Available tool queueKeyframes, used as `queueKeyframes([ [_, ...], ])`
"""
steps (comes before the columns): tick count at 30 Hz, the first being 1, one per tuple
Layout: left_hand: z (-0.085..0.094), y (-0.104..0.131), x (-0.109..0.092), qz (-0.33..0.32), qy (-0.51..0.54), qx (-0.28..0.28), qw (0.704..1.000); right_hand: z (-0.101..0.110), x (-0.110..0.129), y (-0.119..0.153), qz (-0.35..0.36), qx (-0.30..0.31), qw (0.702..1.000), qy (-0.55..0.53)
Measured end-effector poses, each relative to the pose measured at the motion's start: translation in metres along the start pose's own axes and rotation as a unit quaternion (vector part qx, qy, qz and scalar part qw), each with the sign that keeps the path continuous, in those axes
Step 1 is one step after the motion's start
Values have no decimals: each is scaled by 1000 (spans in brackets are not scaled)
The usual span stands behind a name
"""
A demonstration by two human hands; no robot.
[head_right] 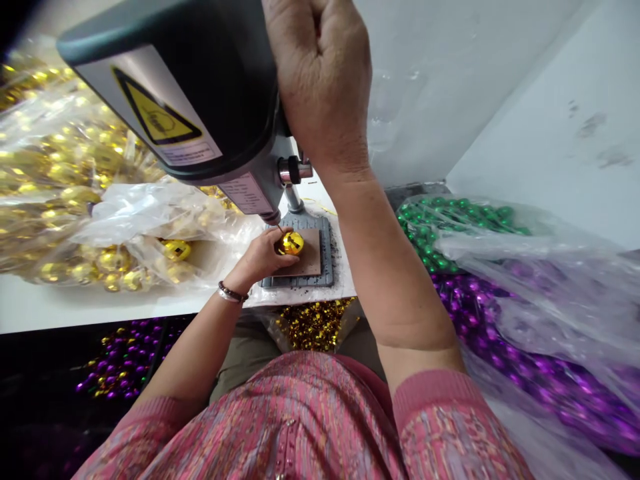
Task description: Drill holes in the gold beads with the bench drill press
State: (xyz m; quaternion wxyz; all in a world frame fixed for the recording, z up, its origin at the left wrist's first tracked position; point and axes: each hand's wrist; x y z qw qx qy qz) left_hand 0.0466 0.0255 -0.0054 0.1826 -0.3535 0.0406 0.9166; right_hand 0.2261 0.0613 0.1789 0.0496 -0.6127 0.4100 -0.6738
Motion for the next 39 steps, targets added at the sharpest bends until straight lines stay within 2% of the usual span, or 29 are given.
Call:
queueKeyframes([
  [4, -3, -3, 5, 37, 73, 33, 996, 1, -4, -3, 22, 5, 1000, 1],
  [7, -7, -2, 8, 51, 112, 36, 992, 5, -2, 3, 56, 44, 997, -40],
  [12, -11, 0, 6, 50, 114, 20, 992, 23, 11, 37, 89, 96, 976, -175],
  [14, -10, 1, 4, 49, 101, 23, 993, 32, 12, 54, 98, 104, 974, -176],
  [17, -8, 3, 0, 42, 85, 33, 995, 42, 7, 77, 122, 83, 982, -118],
  [24, -5, 5, -5, 42, 68, 39, 996, 52, -9, 114, 97, 45, 994, 11],
  [30, -6, 6, -7, 44, 74, 34, 996, 50, -25, 122, 148, 4, 989, 7],
  [39, -11, 6, -1, 26, 117, 31, 992, 46, -41, 125, 181, -33, 982, -32],
])
Point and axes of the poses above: each hand's wrist, its own y-axis away from the middle knuckle, its own z-axis out of the back of the hand, x = y × z, and after that the axes turned 4 degrees about y, right-handed
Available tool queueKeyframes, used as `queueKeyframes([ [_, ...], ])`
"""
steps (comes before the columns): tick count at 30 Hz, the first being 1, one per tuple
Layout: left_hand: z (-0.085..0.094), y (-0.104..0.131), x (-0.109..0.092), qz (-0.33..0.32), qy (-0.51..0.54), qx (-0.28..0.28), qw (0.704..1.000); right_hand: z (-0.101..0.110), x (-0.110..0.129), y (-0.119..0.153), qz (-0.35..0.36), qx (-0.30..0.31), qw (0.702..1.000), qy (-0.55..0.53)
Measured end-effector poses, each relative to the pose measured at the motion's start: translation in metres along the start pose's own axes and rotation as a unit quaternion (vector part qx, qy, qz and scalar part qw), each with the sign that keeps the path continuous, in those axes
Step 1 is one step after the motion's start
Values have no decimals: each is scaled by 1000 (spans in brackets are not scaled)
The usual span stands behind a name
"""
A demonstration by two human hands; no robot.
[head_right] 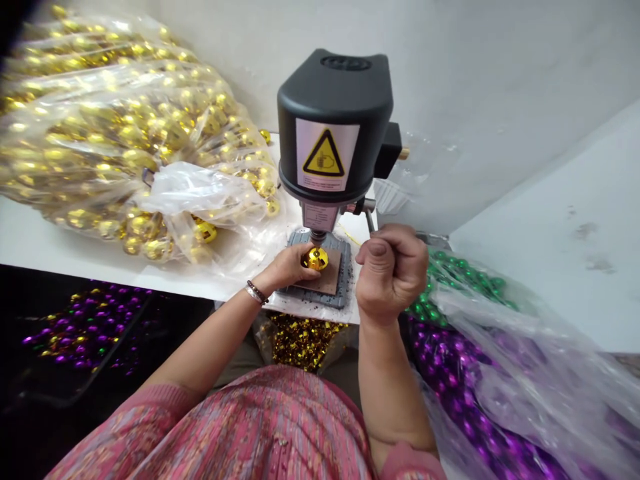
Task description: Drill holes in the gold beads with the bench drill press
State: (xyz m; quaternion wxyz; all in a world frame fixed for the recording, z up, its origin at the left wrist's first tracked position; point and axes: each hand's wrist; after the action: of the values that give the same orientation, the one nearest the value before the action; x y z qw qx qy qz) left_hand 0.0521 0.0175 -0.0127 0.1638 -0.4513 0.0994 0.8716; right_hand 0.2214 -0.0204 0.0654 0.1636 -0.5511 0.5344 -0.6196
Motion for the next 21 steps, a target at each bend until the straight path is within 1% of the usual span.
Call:
queueKeyframes([
  [3, 0, 0, -1, -8, 7, -5, 1000, -5, -5, 4, 18, -42, 999, -14],
  [7, 1, 1, -1, -7, 4, -17, 1000, -10, -10, 10, 27, -60, 998, -13],
  [9, 0, 1, -1, -5, 0, -17, 1000, -14, -7, 4, 38, -83, 996, -16],
  [11, 0, 2, -3, 0, -15, -18, 1000, -18, 1, -10, 37, -105, 994, -25],
  [13, -1, 5, -6, 7, -31, -33, 999, -23, 10, -30, 7, -90, 996, -26],
  [15, -1, 12, -10, 15, -32, -51, 998, -26, 16, -49, -23, -53, 998, -20],
  [17, 0, 22, -12, 23, -25, -59, 998, -27, 18, -62, -31, -25, 999, -18],
  [19, 1, 37, -14, 18, -21, -42, 999, -27, 17, -68, -32, -12, 999, -23],
  [20, 2, 46, -14, 9, -20, -20, 1000, -26, 17, -68, -36, -10, 999, -28],
  [21, 3, 54, -14, -3, -19, 16, 1000, -26, 17, -67, -43, -11, 998, -33],
])
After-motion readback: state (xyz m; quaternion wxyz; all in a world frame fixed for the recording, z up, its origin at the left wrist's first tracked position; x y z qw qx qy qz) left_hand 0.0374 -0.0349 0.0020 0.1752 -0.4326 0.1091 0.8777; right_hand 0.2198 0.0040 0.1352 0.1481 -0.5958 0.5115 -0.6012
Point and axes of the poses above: each hand's wrist, its own y-axis away from the middle knuckle, its own z-axis out of the back of the hand, x = y × z, and after that the axes turned 4 degrees about y, right-handed
